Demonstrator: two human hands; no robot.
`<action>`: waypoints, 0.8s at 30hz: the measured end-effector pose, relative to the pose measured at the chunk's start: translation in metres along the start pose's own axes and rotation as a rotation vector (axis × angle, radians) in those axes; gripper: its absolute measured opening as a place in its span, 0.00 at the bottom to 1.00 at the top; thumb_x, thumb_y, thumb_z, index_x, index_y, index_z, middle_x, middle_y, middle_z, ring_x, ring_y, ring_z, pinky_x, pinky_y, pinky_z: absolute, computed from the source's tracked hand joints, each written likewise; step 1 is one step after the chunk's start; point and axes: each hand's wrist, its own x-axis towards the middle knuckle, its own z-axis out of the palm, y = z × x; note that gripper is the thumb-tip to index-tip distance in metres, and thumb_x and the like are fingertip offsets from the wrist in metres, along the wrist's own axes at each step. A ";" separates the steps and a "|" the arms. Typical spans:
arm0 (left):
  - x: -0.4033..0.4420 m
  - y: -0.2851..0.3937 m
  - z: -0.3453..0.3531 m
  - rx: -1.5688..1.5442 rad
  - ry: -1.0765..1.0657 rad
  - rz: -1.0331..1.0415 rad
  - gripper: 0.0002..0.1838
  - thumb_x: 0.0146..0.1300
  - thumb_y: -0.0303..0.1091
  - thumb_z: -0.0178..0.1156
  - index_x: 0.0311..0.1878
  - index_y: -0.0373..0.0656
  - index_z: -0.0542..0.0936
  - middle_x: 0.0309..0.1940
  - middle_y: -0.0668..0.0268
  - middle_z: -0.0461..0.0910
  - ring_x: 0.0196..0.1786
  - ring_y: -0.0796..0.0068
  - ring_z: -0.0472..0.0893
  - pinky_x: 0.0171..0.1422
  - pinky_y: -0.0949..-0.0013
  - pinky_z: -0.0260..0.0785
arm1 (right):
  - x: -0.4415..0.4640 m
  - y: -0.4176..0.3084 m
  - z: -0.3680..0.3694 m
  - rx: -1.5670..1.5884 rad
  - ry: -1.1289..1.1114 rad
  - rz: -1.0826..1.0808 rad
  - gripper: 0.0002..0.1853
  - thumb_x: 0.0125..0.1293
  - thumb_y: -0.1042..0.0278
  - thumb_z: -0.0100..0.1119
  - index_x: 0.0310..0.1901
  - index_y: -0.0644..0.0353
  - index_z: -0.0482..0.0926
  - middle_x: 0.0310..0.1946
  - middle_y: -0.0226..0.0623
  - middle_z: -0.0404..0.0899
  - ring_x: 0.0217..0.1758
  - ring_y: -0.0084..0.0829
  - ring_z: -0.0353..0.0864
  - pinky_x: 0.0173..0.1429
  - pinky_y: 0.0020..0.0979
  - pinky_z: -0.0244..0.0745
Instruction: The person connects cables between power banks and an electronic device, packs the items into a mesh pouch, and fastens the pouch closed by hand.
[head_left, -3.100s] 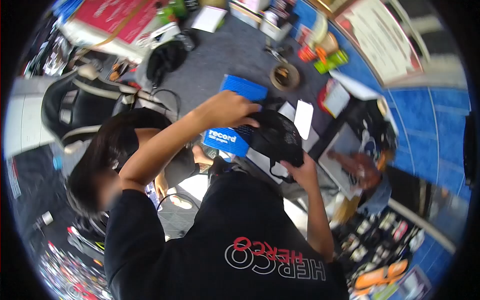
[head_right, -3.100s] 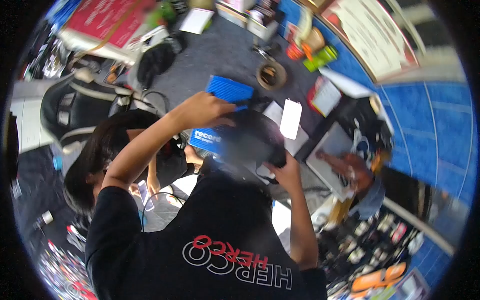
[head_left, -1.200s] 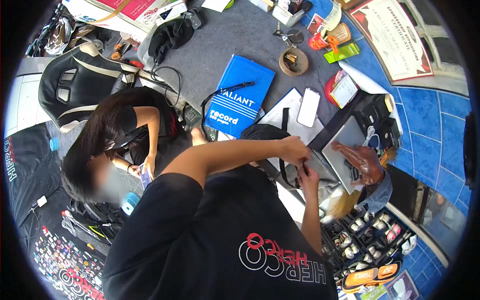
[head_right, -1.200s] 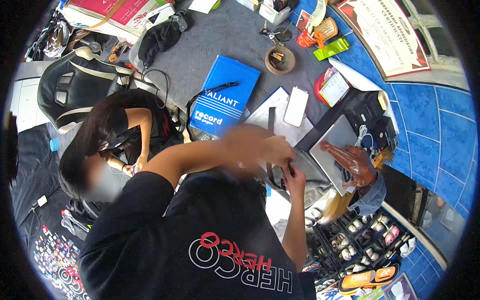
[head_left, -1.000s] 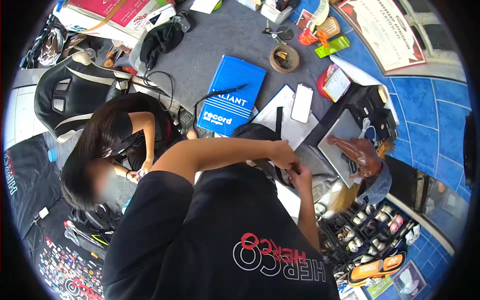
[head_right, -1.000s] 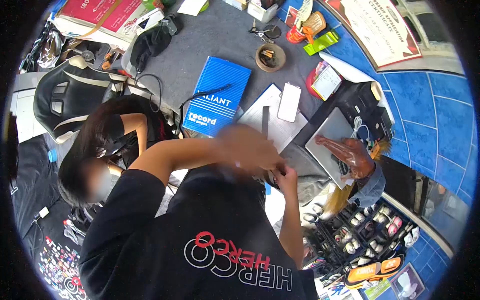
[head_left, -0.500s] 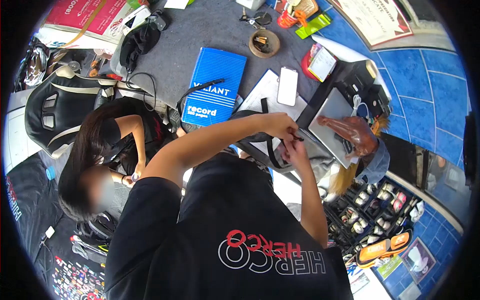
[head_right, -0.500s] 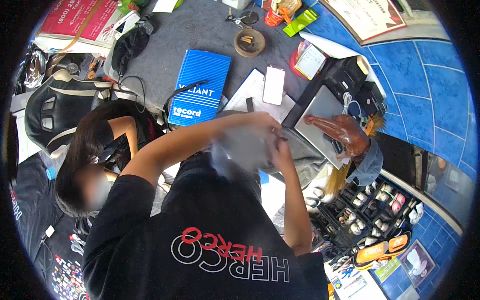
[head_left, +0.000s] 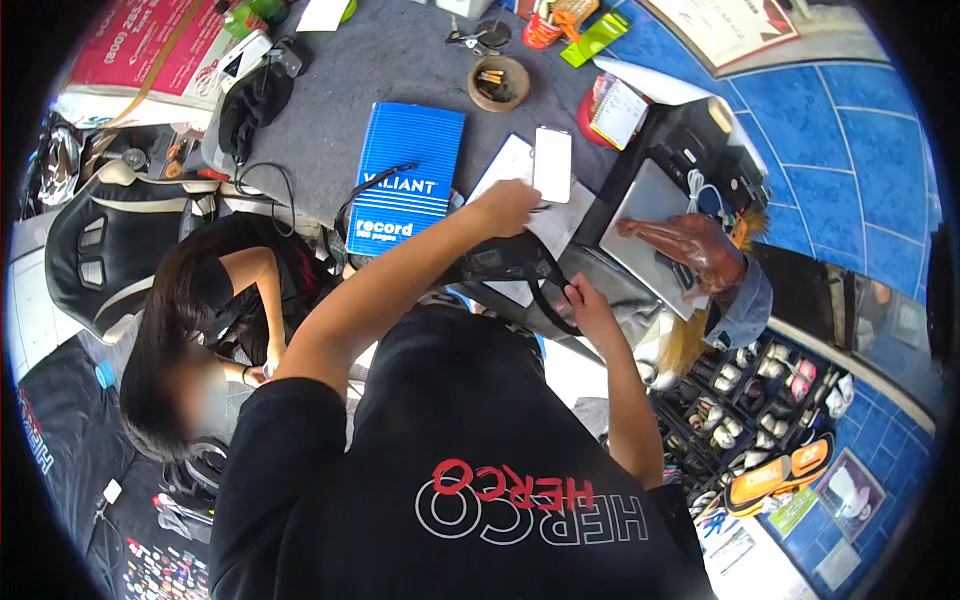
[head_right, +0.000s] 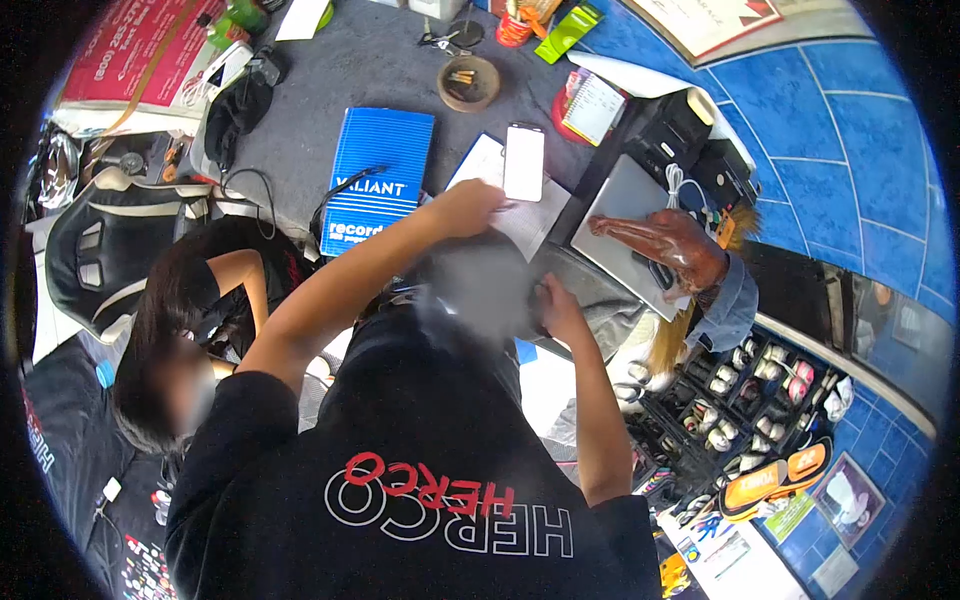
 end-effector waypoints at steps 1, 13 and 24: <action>-0.023 0.004 -0.014 -0.041 0.031 -0.100 0.11 0.62 0.37 0.65 0.41 0.38 0.81 0.35 0.46 0.84 0.44 0.42 0.84 0.50 0.46 0.75 | 0.000 0.004 -0.001 -0.083 0.036 -0.015 0.05 0.79 0.68 0.49 0.45 0.58 0.66 0.36 0.38 0.82 0.23 0.28 0.75 0.28 0.31 0.70; -0.116 0.020 -0.022 -0.499 0.286 -0.609 0.14 0.64 0.37 0.69 0.38 0.35 0.80 0.24 0.56 0.83 0.29 0.56 0.86 0.36 0.59 0.74 | 0.045 -0.134 0.057 -0.625 0.253 -0.564 0.22 0.60 0.64 0.72 0.54 0.56 0.75 0.46 0.39 0.85 0.53 0.41 0.83 0.55 0.44 0.70; -0.189 0.023 -0.004 -0.296 0.421 -0.641 0.17 0.66 0.44 0.69 0.43 0.39 0.79 0.36 0.57 0.84 0.36 0.53 0.85 0.44 0.57 0.76 | 0.037 -0.140 0.031 -0.499 0.309 -0.782 0.27 0.53 0.76 0.67 0.58 0.49 0.83 0.44 0.30 0.83 0.50 0.35 0.81 0.53 0.39 0.71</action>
